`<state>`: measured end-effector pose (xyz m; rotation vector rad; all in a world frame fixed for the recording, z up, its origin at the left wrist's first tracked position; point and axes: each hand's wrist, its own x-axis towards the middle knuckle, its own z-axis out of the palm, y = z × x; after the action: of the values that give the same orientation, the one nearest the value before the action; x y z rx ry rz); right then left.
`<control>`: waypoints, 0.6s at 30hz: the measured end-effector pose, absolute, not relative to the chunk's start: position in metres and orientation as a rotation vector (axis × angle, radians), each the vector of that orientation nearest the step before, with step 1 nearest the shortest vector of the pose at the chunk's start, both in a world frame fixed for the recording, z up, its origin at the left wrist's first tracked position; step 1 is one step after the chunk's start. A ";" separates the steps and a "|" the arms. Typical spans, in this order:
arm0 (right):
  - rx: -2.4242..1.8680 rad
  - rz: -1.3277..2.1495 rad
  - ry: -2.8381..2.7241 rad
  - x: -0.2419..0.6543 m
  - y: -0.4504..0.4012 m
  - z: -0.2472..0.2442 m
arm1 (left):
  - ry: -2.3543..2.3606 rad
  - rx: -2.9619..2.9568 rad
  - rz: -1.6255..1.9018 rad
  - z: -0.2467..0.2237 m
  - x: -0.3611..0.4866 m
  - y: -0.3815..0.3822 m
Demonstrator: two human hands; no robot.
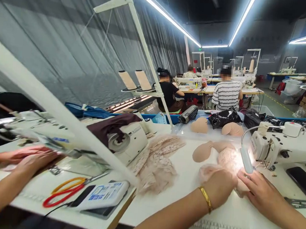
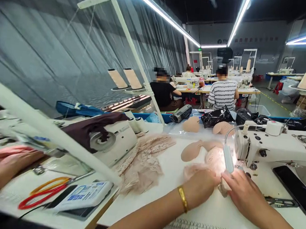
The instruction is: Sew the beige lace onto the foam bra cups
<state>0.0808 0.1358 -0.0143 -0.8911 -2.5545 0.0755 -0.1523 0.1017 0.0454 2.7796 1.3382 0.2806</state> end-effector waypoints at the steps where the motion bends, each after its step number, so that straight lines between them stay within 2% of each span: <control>1: -0.855 0.045 -2.558 0.072 0.130 -0.011 | 1.330 2.721 0.272 0.056 -0.167 0.082; 4: -0.657 0.190 -2.608 0.049 0.101 0.005 | 1.203 2.361 0.403 0.092 -0.212 0.015; 6: -0.489 0.516 -2.668 0.040 0.067 0.016 | 1.265 2.159 0.501 0.107 -0.238 -0.026; 8: -0.569 0.937 -2.689 0.040 0.024 0.018 | 1.280 2.079 0.467 0.103 -0.256 -0.063; 12: -0.723 1.423 -2.574 0.048 -0.037 -0.034 | 1.356 2.092 0.296 0.041 -0.260 -0.111; 15: -1.116 1.626 -2.212 0.047 -0.038 -0.097 | 1.624 2.047 0.279 -0.020 -0.236 -0.123; 18: -1.129 1.757 -2.067 0.038 -0.025 -0.140 | 1.552 2.054 0.369 -0.064 -0.208 -0.123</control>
<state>0.0376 -0.0253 -0.1397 -1.1290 -2.0675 1.7571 -0.2076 -0.1225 -0.0637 2.0542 1.5521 0.3695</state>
